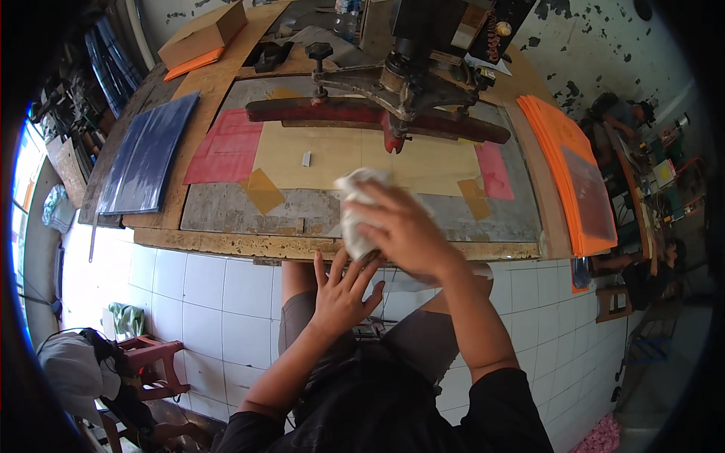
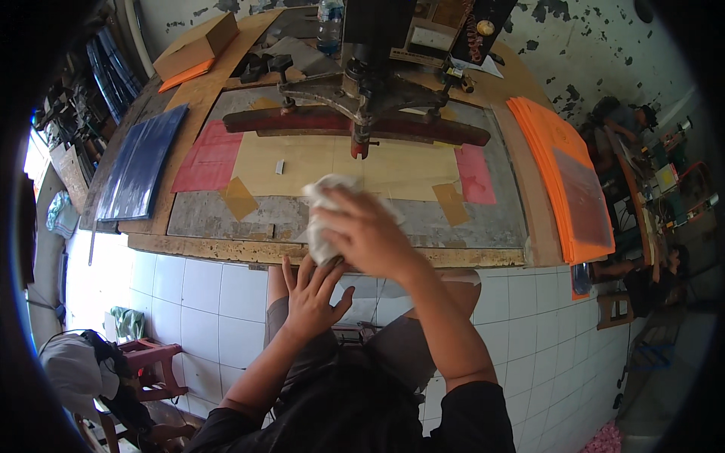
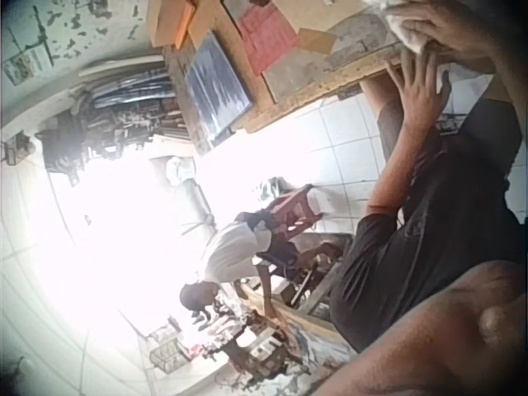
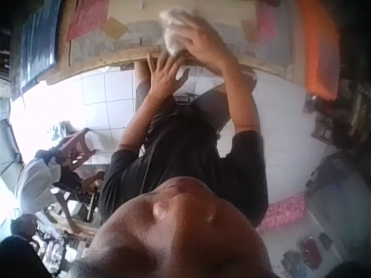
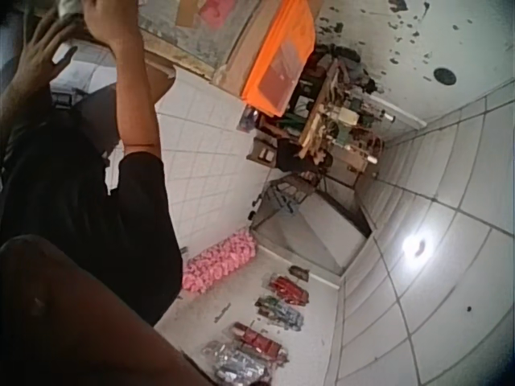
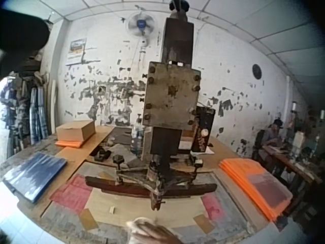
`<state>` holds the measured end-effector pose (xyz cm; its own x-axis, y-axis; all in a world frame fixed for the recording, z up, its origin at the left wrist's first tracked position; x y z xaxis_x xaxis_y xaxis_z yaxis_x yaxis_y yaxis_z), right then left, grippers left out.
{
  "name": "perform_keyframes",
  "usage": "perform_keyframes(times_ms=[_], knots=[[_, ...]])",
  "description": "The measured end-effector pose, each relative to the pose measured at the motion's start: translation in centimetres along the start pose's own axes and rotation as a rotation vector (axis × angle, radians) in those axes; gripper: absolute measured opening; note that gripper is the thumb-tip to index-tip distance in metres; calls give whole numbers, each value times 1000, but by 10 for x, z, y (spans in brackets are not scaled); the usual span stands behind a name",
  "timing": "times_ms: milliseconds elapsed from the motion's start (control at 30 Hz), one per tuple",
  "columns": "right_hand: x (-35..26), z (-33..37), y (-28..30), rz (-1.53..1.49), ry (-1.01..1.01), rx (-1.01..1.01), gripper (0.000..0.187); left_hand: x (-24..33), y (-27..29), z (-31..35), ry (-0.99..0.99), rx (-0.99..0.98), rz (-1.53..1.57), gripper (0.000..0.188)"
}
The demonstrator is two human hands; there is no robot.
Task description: The person wipes the workbench surface beneath a machine press using a cloth and handles transparent plastic sheets by hand.
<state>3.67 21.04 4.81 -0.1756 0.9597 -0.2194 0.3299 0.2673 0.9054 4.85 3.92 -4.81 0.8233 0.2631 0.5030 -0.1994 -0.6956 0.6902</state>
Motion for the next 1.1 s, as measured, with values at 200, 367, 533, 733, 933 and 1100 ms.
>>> perform_keyframes(times_ms=[200, 367, 533, 733, 933, 1100], knots=[[111, 78, 43, 340, -577, 168, 37, 10, 5, -9, -39, -9, -37, 63], [-9, 82, 28, 221, -254, 75, 41, 8, 2, -3, -25, -1, -11, 64], [57, 121, 56, 246, -445, 131, 49, 8, 7, -4, -4, -21, -29, 61], [43, 115, 47, 320, -609, 166, 48, 9, 3, -4, -13, 4, -20, 62], [20, 121, 50, 165, -329, 88, 50, 11, 13, -7, 23, -95, -37, 64], [70, 136, 67, 373, -643, 127, 48, 19, 21, -14, 21, -112, -74, 68]])
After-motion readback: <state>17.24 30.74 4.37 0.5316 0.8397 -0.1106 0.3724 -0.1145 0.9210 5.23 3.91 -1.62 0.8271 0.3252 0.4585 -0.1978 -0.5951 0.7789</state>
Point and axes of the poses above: each hand's wrist, its own z-axis away from the middle knuckle, its own y-axis out of the back of the hand, x = y × z, the point moved 5 cm from there along -z, towards the middle knuckle, and after that the axes turned 13 degrees about z, right-handed, at the moved point
